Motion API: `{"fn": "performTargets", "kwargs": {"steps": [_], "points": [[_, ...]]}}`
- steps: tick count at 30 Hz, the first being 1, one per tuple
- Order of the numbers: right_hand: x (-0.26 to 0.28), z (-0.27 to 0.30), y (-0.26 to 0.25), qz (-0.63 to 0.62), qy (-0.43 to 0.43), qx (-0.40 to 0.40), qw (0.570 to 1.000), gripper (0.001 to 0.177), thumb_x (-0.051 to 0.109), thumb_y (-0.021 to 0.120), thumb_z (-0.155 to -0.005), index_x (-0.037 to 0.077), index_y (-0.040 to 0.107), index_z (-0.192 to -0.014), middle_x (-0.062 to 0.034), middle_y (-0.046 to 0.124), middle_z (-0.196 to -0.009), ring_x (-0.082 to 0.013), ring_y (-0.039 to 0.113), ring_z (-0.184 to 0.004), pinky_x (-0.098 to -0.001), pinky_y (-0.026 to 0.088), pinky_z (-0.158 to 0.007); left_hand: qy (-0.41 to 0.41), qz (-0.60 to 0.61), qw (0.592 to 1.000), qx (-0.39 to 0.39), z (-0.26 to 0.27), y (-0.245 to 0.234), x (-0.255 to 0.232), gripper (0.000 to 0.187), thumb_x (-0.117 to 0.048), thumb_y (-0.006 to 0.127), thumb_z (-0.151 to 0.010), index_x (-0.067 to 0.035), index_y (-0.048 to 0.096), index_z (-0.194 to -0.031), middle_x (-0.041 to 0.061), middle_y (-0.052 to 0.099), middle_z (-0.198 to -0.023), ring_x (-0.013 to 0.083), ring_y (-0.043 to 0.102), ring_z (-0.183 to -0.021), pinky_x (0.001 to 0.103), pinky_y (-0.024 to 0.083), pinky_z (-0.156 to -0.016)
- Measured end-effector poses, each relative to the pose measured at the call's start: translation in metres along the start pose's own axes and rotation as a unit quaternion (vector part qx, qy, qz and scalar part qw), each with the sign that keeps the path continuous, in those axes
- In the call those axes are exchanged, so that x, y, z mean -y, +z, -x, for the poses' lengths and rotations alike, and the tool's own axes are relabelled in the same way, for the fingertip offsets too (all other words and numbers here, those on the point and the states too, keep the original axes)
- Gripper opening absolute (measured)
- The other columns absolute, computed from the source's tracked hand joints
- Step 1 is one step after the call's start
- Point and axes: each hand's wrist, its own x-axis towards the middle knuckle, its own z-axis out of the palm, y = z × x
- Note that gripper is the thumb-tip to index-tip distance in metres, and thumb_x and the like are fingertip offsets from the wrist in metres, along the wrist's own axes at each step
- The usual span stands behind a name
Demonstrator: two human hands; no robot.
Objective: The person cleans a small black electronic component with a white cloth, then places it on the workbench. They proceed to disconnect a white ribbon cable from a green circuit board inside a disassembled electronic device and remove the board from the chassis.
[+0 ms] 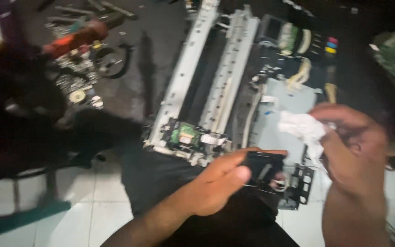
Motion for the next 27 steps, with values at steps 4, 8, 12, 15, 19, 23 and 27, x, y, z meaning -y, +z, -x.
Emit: {"fn": "performTargets", "kwargs": {"steps": [4,8,12,15,19,23,27], "points": [[0.014,-0.004,0.000,-0.210,-0.009,0.043,0.977,0.013,0.013,0.061,-0.099,0.003,0.068,-0.102,-0.0078,0.067,-0.096,-0.0136,0.061,-0.079,-0.0243,0.043,-0.069,-0.072,0.090,0.993,0.010,-0.007,0.003,-0.001,0.079,-0.055,0.049,-0.102,0.005,0.045,-0.154,0.013,0.064,-0.126,0.0222,0.064,-0.115,0.040,0.054,-0.106],[0.024,-0.006,-0.009,-0.191,-0.091,0.157,0.965,0.021,0.022,0.065,-0.091,0.009,0.069,-0.106,-0.0015,0.069,-0.091,-0.0088,0.061,-0.079,-0.0231,0.049,-0.072,-0.052,0.060,0.997,0.016,-0.007,0.000,0.005,0.075,-0.054,0.047,-0.104,0.006,0.047,-0.150,0.016,0.066,-0.122,0.0238,0.065,-0.110,0.041,0.055,-0.104],[0.043,-0.014,0.001,-0.067,-0.209,0.261,0.940,0.018,0.018,0.072,-0.089,0.013,0.071,-0.107,0.0004,0.075,-0.087,-0.0067,0.070,-0.073,-0.0184,0.060,-0.067,0.003,-0.139,0.990,0.007,-0.008,-0.009,0.020,0.057,-0.051,0.035,-0.110,-0.002,0.057,-0.128,0.002,0.055,-0.111,0.0149,0.051,-0.103,0.032,0.040,-0.097],[0.051,-0.015,0.006,0.005,-0.265,0.263,0.928,0.016,0.015,0.067,-0.095,0.009,0.071,-0.109,-0.0062,0.065,-0.089,-0.0127,0.067,-0.071,-0.0240,0.050,-0.059,0.044,-0.245,0.968,0.006,-0.019,0.005,-0.004,0.054,-0.046,0.030,-0.112,-0.003,0.052,-0.137,0.012,0.059,-0.132,0.0238,0.057,-0.121,0.038,0.043,-0.105],[0.052,-0.023,0.004,0.042,-0.277,0.271,0.921,0.006,0.010,0.069,-0.094,0.008,0.073,-0.099,-0.0053,0.063,-0.083,-0.0131,0.063,-0.065,-0.0238,0.046,-0.054,0.063,-0.267,0.962,-0.003,-0.025,0.013,-0.012,0.056,-0.048,0.028,-0.112,-0.004,0.054,-0.135,0.010,0.060,-0.128,0.0227,0.059,-0.121,0.036,0.045,-0.105],[0.037,-0.030,-0.003,0.005,-0.194,0.278,0.941,0.012,0.017,0.062,-0.096,0.011,0.072,-0.091,0.0009,0.069,-0.076,-0.0081,0.066,-0.066,-0.0199,0.053,-0.057,0.053,-0.289,0.956,0.009,-0.025,0.011,-0.022,0.063,-0.054,0.025,-0.109,0.000,0.048,-0.133,0.011,0.053,-0.114,0.0235,0.052,-0.107,0.036,0.041,-0.097],[0.033,-0.028,-0.012,-0.020,-0.150,0.160,0.975,0.012,0.013,0.064,-0.095,0.005,0.073,-0.099,-0.0059,0.074,-0.086,-0.0129,0.069,-0.074,-0.0250,0.055,-0.069,0.014,-0.259,0.966,-0.004,-0.023,0.010,-0.029,0.073,-0.058,0.028,-0.108,-0.004,0.040,-0.155,0.011,0.059,-0.123,0.0230,0.058,-0.116,0.036,0.042,-0.104]]}}
